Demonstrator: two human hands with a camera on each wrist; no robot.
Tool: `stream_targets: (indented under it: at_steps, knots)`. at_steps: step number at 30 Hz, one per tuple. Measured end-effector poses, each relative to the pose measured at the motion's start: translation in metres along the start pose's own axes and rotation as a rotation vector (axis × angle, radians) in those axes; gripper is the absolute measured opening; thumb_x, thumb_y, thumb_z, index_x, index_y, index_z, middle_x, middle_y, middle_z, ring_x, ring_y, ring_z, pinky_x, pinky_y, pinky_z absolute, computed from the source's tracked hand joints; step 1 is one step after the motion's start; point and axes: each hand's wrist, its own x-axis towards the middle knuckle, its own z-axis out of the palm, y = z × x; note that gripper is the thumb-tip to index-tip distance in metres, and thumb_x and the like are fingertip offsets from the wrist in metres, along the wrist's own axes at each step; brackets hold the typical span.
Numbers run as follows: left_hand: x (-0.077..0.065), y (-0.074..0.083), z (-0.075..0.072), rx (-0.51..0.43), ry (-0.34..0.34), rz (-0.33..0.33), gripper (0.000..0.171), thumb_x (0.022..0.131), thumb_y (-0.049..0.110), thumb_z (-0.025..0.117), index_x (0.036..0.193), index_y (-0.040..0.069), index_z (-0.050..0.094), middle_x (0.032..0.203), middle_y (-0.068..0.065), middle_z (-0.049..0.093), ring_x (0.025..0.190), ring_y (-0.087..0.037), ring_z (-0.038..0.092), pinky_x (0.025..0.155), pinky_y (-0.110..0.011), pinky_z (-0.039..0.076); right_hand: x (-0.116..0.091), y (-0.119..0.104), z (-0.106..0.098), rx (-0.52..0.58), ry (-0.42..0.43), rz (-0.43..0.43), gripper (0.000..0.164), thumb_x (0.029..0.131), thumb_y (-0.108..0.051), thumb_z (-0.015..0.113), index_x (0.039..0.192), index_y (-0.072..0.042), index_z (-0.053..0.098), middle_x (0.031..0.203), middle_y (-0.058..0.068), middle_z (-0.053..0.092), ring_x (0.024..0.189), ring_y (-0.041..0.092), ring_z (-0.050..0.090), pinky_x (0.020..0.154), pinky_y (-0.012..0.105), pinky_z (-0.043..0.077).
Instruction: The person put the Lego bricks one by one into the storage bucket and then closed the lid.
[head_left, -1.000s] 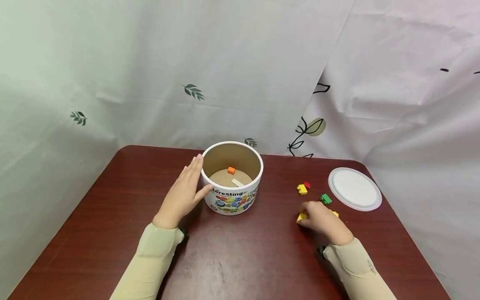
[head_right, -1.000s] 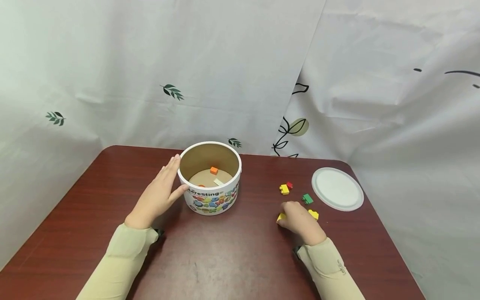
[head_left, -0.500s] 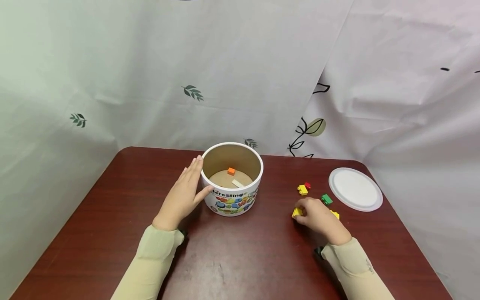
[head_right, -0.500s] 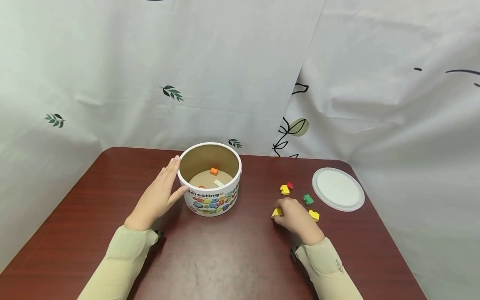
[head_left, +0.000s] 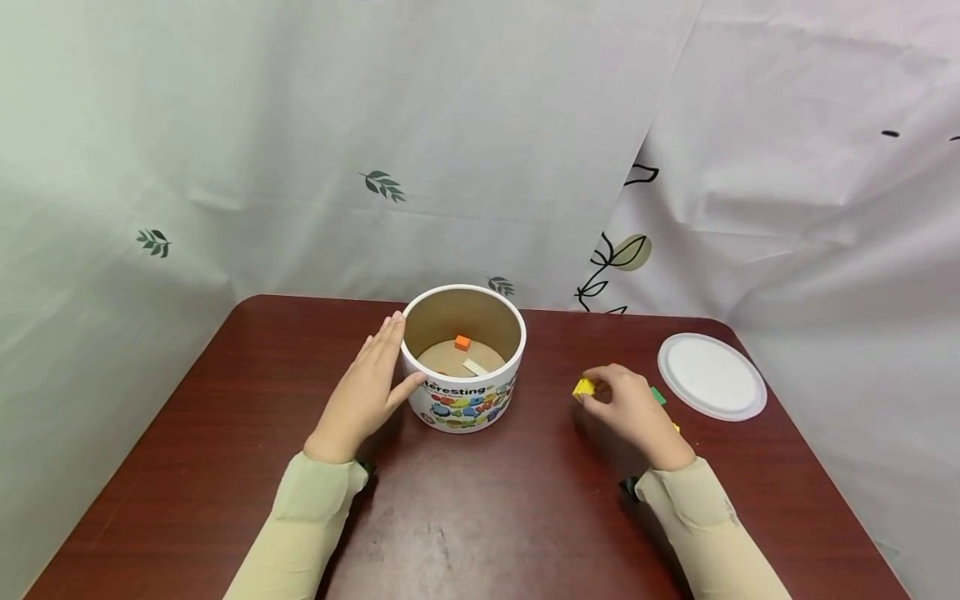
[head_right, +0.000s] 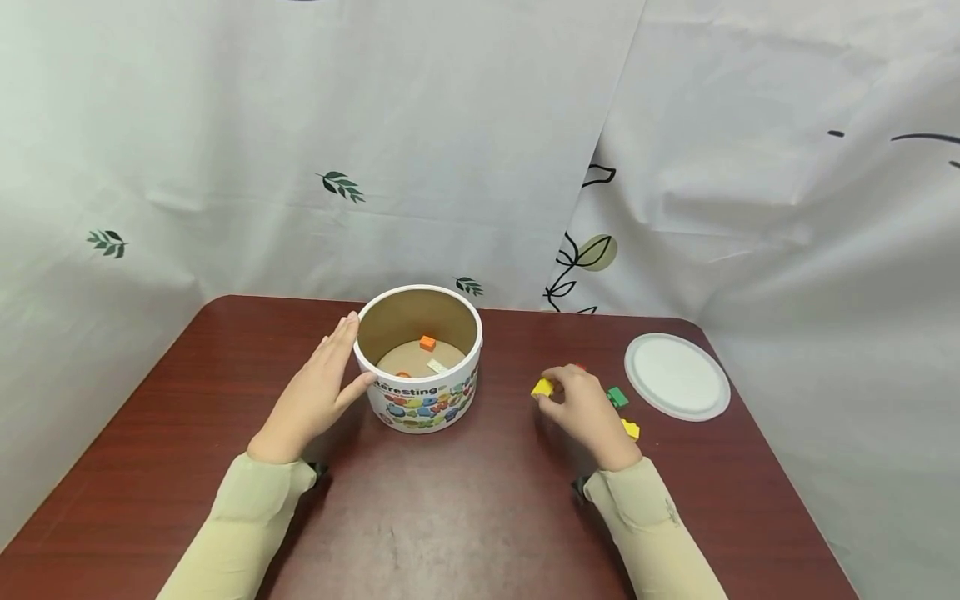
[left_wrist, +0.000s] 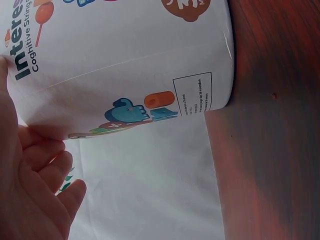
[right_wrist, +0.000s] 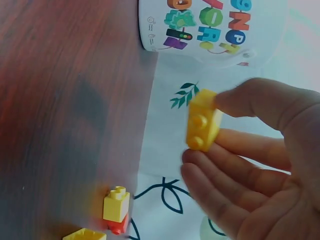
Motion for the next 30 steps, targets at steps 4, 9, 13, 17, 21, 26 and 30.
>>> stream_targets:
  at_steps: [4,9,13,17,21,26,30]
  knots:
    - [0.001,0.000,0.001,0.000,0.000,0.001,0.088,0.098,0.040,0.067,0.160,-0.001,0.019,0.166,-0.017,0.021,0.154,-0.032,0.019,0.123,-0.054,0.021,0.004,0.001,0.002,0.050,0.107,-0.019,0.032,0.085,-0.003,0.076,0.115,0.007,0.070,0.100,0.017,0.069,0.085,0.032,0.071,0.076,0.047,0.061]
    - [0.001,-0.001,0.001,-0.001,0.004,0.002,0.088,0.098,0.039,0.067,0.160,-0.001,0.019,0.166,-0.017,0.021,0.154,-0.032,0.020,0.122,-0.056,0.022,0.009,-0.002,0.005,0.103,0.201,-0.036,0.033,0.083,-0.002,0.078,0.115,0.006,0.072,0.102,0.016,0.070,0.086,0.030,0.072,0.078,0.046,0.062]
    - [0.000,-0.001,0.001,-0.001,0.010,0.006,0.088,0.099,0.042,0.065,0.160,-0.001,0.019,0.166,-0.017,0.022,0.154,-0.032,0.020,0.122,-0.055,0.022,0.012,-0.009,0.006,0.132,0.241,-0.024,0.035,0.083,-0.006,0.081,0.116,0.003,0.073,0.104,0.015,0.071,0.087,0.027,0.072,0.080,0.043,0.062]
    - [-0.001,-0.002,0.000,-0.001,0.008,0.011,0.088,0.100,0.046,0.062,0.161,0.000,0.019,0.166,-0.017,0.022,0.154,-0.031,0.020,0.122,-0.055,0.022,0.015,-0.017,0.007,0.175,0.272,-0.018,0.036,0.084,-0.007,0.083,0.116,0.003,0.073,0.105,0.015,0.071,0.088,0.027,0.072,0.080,0.042,0.062]
    - [-0.002,-0.001,0.000,0.002,0.004,0.014,0.088,0.099,0.048,0.062,0.161,0.000,0.019,0.166,-0.017,0.022,0.154,-0.031,0.019,0.122,-0.055,0.023,0.019,-0.025,0.007,0.206,0.321,-0.027,0.035,0.083,-0.007,0.083,0.116,0.001,0.074,0.103,0.013,0.072,0.086,0.025,0.072,0.078,0.041,0.062]
    - [-0.001,-0.002,-0.001,0.005,0.013,0.020,0.088,0.099,0.045,0.064,0.161,0.000,0.019,0.166,-0.017,0.021,0.154,-0.032,0.020,0.121,-0.056,0.024,0.027,-0.036,0.006,0.248,0.386,-0.052,0.033,0.084,-0.008,0.083,0.116,-0.002,0.075,0.103,0.011,0.073,0.085,0.024,0.072,0.076,0.025,0.060]
    - [0.000,-0.002,-0.001,0.004,0.018,0.024,0.089,0.099,0.045,0.064,0.161,0.000,0.019,0.166,-0.018,0.023,0.153,-0.034,0.021,0.121,-0.056,0.024,0.033,-0.047,0.005,0.299,0.408,-0.069,0.034,0.084,-0.009,0.083,0.115,-0.001,0.075,0.103,0.010,0.073,0.086,0.022,0.071,0.076,0.012,0.055]
